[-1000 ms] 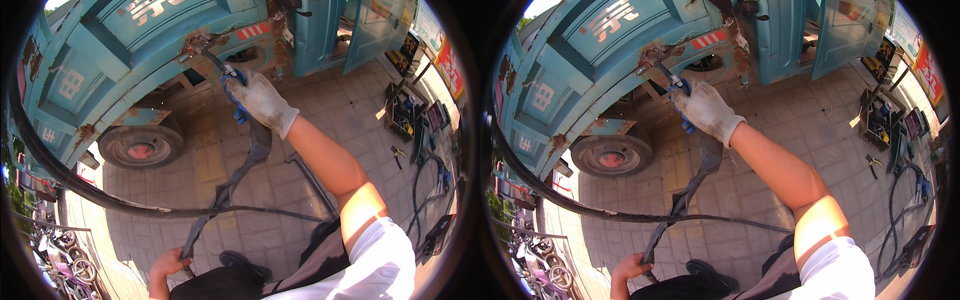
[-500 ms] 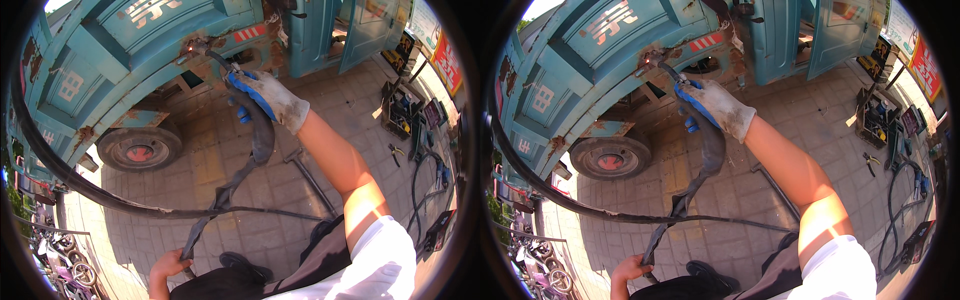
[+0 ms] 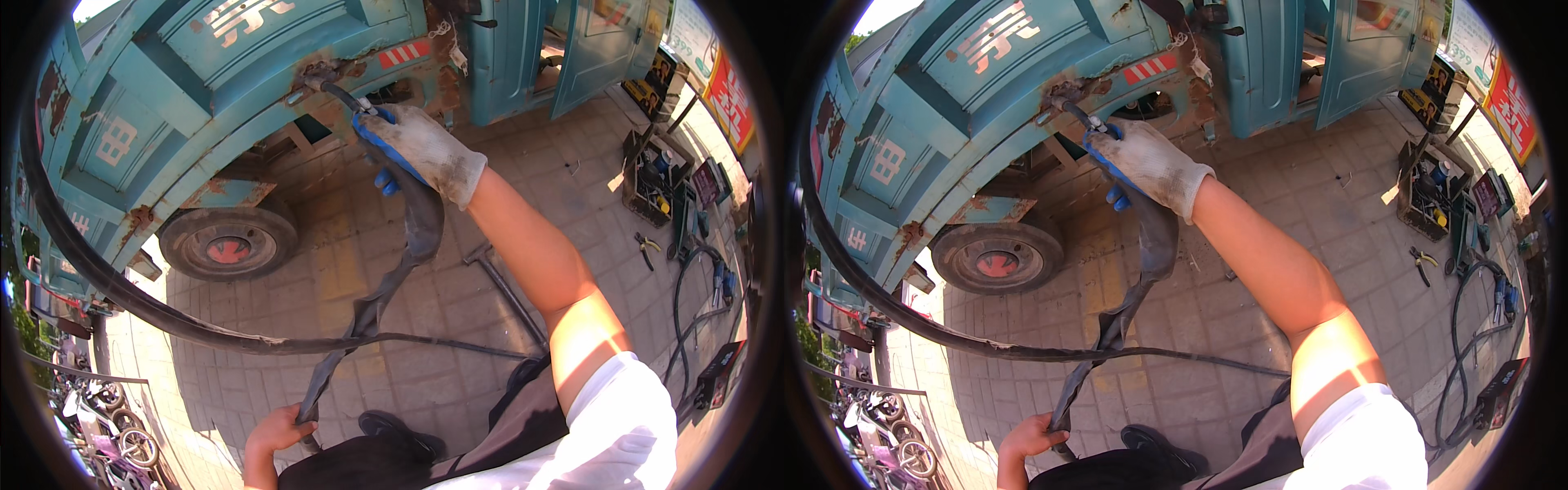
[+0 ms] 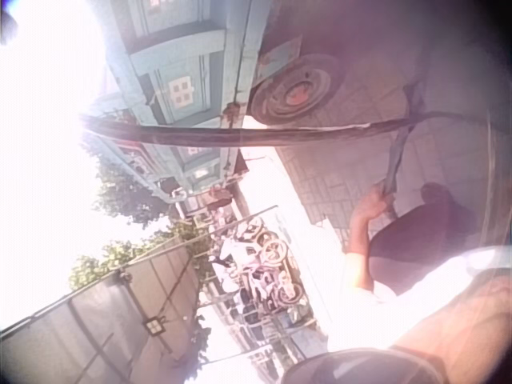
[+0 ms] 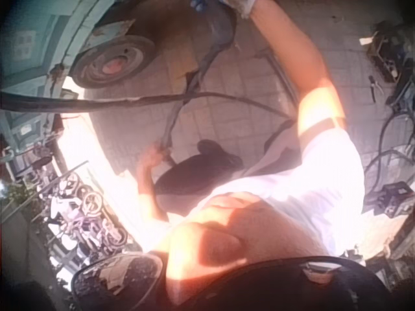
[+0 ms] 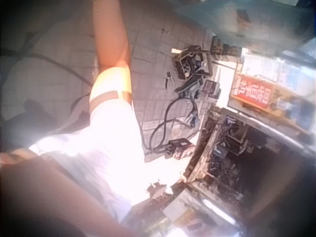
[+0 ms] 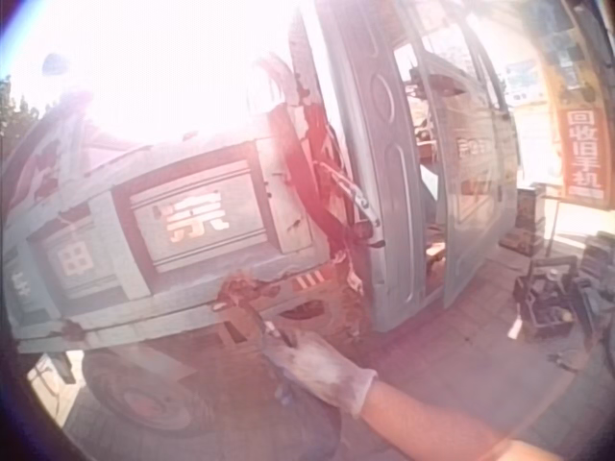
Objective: The person welds a rusted section on the side of a light blue three-wheeled cargo vehicle using a handheld welding torch. They hold the ground clamp with the left hand and apply the torch with the right, creating sparks and molten metal. After finishing, they remove the welding mask.
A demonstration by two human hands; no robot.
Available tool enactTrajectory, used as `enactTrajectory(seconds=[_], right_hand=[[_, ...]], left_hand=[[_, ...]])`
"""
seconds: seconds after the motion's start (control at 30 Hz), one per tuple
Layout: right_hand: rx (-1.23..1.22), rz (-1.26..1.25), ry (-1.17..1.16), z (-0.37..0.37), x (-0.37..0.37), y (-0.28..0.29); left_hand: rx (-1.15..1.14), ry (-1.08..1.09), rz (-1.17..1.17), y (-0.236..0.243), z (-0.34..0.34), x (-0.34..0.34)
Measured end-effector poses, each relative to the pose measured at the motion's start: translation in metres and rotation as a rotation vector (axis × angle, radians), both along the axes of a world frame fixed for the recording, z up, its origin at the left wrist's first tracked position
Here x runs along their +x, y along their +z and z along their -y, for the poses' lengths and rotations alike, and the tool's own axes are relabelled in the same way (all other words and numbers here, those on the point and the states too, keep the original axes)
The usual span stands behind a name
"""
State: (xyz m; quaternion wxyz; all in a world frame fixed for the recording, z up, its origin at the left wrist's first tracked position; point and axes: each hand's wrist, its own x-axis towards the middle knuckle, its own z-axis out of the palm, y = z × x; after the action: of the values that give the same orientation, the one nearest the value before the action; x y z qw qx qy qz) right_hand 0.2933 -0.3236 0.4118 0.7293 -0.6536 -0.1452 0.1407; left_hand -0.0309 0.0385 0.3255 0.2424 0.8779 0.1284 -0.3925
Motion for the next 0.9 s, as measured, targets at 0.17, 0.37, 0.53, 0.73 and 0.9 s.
enactTrajectory(seconds=[0.17,0.37,0.53,0.73,0.9], right_hand=[[-0.029,-0.008,-0.047,-0.006,-0.006,0.009],[0.049,-0.076,-0.024,-0.005,-0.003,0.004],[0.197,-0.219,0.046,-0.002,0.000,0.005],[0.406,-0.329,0.217,0.008,0.011,-0.010],[0.339,-0.225,0.142,0.001,0.007,-0.007]], left_hand=[[-0.002,-0.023,0.014,0.000,-0.001,0.001],[0.007,-0.016,0.007,0.003,0.002,0.004],[0.031,-0.038,-0.004,0.008,0.001,0.007],[0.037,-0.050,-0.019,0.002,-0.003,0.007],[-0.003,-0.040,0.004,0.003,-0.003,0.006]])
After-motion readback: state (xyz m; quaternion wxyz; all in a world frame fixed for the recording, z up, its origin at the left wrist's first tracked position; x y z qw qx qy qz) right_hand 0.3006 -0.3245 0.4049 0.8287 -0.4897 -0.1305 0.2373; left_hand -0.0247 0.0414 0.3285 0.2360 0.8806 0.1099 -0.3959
